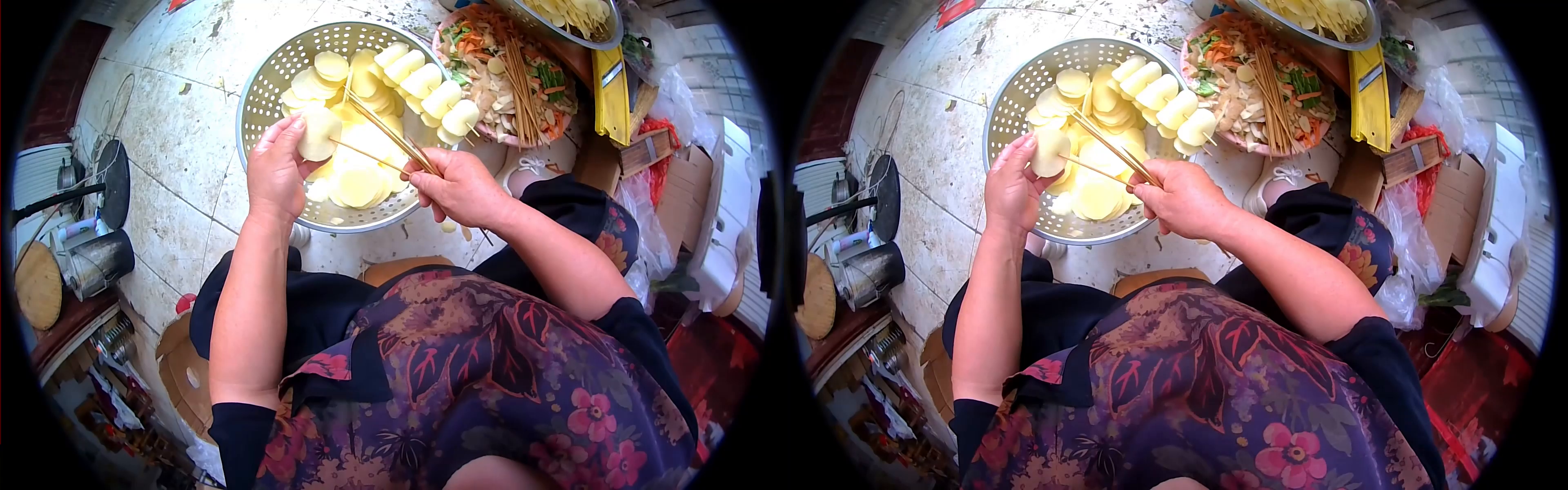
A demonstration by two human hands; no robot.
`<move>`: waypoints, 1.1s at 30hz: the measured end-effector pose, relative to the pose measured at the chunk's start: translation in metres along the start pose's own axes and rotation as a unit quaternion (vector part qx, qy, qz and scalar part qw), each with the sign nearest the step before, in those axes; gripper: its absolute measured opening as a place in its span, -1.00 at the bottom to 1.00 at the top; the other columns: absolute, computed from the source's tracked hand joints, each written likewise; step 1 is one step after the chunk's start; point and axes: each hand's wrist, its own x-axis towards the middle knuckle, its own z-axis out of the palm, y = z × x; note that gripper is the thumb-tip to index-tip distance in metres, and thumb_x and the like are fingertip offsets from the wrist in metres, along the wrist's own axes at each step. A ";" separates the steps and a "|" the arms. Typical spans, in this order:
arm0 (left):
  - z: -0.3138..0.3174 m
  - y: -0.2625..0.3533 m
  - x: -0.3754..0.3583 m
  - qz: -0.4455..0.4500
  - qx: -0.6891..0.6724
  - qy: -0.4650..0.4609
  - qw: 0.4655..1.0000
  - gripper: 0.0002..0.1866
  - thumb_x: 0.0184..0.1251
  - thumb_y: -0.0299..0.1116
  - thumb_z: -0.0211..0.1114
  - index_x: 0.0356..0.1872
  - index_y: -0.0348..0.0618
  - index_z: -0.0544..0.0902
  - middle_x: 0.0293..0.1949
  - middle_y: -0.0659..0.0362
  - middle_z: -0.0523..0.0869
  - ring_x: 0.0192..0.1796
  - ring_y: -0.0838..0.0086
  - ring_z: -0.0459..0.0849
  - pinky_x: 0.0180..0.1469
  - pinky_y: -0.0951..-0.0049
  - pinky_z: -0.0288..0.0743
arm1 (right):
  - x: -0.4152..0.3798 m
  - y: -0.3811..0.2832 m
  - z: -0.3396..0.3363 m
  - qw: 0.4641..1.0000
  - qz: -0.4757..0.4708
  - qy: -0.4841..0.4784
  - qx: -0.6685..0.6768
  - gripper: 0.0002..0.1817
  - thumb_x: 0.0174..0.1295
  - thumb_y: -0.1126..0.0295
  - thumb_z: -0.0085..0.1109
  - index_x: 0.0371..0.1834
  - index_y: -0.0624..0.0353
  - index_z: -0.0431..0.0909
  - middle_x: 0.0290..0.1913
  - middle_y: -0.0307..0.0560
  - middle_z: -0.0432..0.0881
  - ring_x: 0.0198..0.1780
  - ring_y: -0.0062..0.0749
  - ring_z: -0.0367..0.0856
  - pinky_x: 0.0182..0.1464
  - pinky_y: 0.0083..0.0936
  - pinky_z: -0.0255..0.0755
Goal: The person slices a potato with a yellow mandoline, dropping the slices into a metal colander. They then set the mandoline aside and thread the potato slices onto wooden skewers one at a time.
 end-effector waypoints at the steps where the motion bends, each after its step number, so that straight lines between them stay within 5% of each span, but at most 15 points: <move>1: -0.001 0.000 0.001 0.000 0.000 0.001 1.000 -0.70 0.38 -0.34 0.18 0.04 -0.28 0.49 -0.08 0.07 0.66 -0.10 0.36 0.70 -0.10 0.29 0.67 | 0.000 0.001 0.000 1.000 0.000 -0.001 0.000 -0.87 0.39 0.40 -0.02 -0.15 0.21 0.48 -0.55 -0.29 0.49 -0.67 -0.69 0.42 -0.60 -0.69 0.32; 19: 0.010 -0.016 -0.007 -0.053 0.010 -0.035 0.998 -0.76 0.34 -0.31 0.28 -0.11 -0.25 0.56 -0.19 0.12 0.69 -0.19 0.43 0.71 -0.09 0.38 0.66 | 0.003 0.006 0.004 1.000 -0.013 0.005 0.016 -0.84 0.39 0.39 0.00 -0.11 0.24 0.48 -0.54 -0.28 0.49 -0.67 -0.69 0.41 -0.60 -0.71 0.32; 21: 0.018 -0.025 -0.015 -0.091 0.015 -0.074 0.993 -0.75 0.33 -0.30 0.30 -0.12 -0.25 0.56 -0.20 0.13 0.69 -0.19 0.44 0.71 -0.08 0.36 0.65 | 0.003 0.004 0.004 1.000 -0.023 0.011 0.011 -0.80 0.35 0.34 0.04 -0.12 0.25 0.50 -0.54 -0.25 0.55 -0.66 -0.62 0.49 -0.58 -0.59 0.39; 33: -0.005 -0.001 0.008 -0.032 0.003 -0.017 0.999 -0.76 0.35 -0.28 0.26 -0.11 -0.22 0.54 -0.18 0.13 0.69 -0.17 0.45 0.71 -0.11 0.40 0.65 | 0.009 0.010 -0.002 0.994 0.021 -0.029 0.106 -0.83 0.35 0.34 0.10 -0.15 0.19 0.53 -0.56 -0.27 0.54 -0.67 -0.67 0.42 -0.63 -0.68 0.29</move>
